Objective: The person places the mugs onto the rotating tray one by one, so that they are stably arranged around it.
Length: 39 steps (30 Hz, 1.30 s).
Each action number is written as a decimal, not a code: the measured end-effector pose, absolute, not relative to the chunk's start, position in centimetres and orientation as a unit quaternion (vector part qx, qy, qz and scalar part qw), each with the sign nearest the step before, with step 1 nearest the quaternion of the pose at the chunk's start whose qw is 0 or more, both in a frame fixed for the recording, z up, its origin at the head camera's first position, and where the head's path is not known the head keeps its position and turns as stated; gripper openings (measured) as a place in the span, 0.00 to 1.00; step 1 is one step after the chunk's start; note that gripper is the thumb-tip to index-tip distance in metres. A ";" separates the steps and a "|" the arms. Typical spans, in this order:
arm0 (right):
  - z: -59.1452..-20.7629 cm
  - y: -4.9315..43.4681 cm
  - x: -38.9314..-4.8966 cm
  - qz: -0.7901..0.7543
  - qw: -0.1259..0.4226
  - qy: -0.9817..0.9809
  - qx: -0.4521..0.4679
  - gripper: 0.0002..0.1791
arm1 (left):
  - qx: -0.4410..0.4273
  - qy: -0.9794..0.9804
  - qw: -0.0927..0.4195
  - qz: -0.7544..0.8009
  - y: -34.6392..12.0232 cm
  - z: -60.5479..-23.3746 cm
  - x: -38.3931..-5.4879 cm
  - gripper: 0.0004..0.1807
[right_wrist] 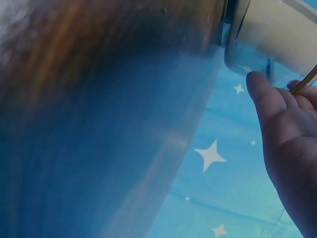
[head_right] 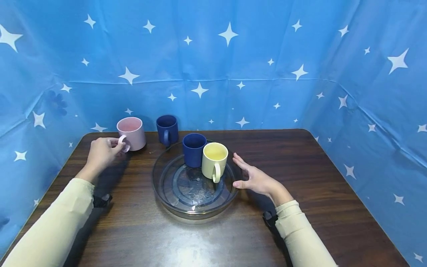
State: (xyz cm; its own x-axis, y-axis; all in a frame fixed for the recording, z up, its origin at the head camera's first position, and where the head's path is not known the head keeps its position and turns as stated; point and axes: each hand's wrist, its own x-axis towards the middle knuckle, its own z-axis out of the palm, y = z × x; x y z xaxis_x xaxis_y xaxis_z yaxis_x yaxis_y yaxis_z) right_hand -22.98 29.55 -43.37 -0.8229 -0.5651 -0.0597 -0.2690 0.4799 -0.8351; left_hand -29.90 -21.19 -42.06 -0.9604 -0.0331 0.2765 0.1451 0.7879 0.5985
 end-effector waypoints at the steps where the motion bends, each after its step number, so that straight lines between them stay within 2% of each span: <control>1: -43.4 29.6 -22.9 -0.447 0.166 0.844 -0.247 0.53 | -0.035 -0.936 0.140 -0.322 -21.2 -42.0 -29.8 0.17; 8: -43.5 29.8 -22.9 -0.451 0.169 0.841 -0.246 0.53 | -0.050 -0.932 0.143 -0.330 -21.2 -40.9 -28.3 0.16; 18: -43.3 29.8 -22.9 -0.441 0.165 0.847 -0.247 0.53 | -0.114 -0.924 0.185 -0.316 -20.1 -39.1 -26.9 0.14; 39: -43.4 29.6 -22.8 -0.444 0.161 0.846 -0.246 0.50 | -0.153 -0.921 0.151 -0.326 -18.1 -36.7 -25.0 0.13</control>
